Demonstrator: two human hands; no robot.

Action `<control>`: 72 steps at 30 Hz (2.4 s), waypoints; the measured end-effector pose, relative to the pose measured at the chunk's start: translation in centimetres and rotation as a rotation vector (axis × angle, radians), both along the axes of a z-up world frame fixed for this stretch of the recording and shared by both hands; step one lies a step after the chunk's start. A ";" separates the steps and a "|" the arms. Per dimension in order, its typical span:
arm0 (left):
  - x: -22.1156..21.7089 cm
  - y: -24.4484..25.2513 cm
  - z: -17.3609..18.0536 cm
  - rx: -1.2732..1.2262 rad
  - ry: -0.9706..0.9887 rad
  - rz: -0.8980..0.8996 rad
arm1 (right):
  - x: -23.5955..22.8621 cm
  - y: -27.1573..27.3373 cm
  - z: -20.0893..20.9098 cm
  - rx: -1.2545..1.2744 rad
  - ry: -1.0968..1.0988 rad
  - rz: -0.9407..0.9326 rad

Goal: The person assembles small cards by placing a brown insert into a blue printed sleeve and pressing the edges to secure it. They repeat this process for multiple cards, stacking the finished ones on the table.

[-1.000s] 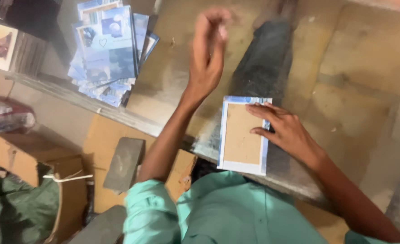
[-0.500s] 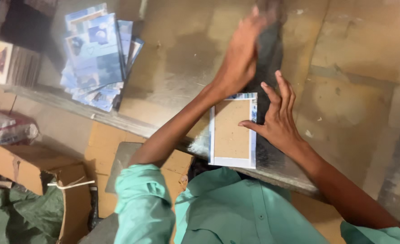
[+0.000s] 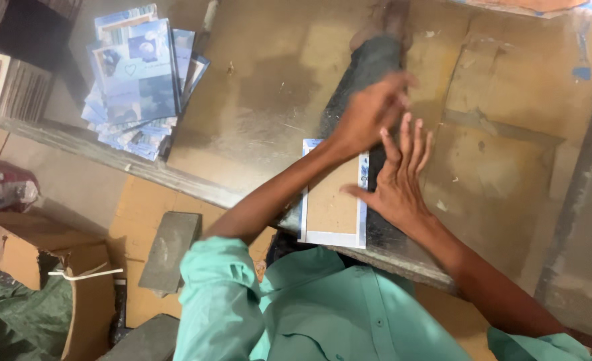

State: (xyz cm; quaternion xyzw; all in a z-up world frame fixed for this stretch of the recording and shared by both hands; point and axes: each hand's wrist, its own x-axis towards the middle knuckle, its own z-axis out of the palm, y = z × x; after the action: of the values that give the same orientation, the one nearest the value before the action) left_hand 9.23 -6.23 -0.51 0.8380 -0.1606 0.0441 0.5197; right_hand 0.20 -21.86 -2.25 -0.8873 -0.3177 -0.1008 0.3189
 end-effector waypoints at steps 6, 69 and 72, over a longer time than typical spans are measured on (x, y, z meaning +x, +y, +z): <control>-3.9 4.9 2.8 0.608 -0.159 -0.001 | -1.0 1.2 1.5 0.005 0.157 0.227; -11.0 7.6 2.0 0.348 -0.080 -0.142 | 4.0 -2.0 4.6 0.092 0.167 0.179; -11.5 7.5 1.9 0.316 -0.067 -0.108 | 4.1 -1.4 5.1 -0.053 0.222 0.340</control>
State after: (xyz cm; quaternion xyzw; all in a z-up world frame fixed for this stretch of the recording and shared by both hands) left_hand -2.28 1.24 1.42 0.8974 -0.2275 0.0182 0.3775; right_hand 4.30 -23.28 2.82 -0.8345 -0.4283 0.0611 0.3411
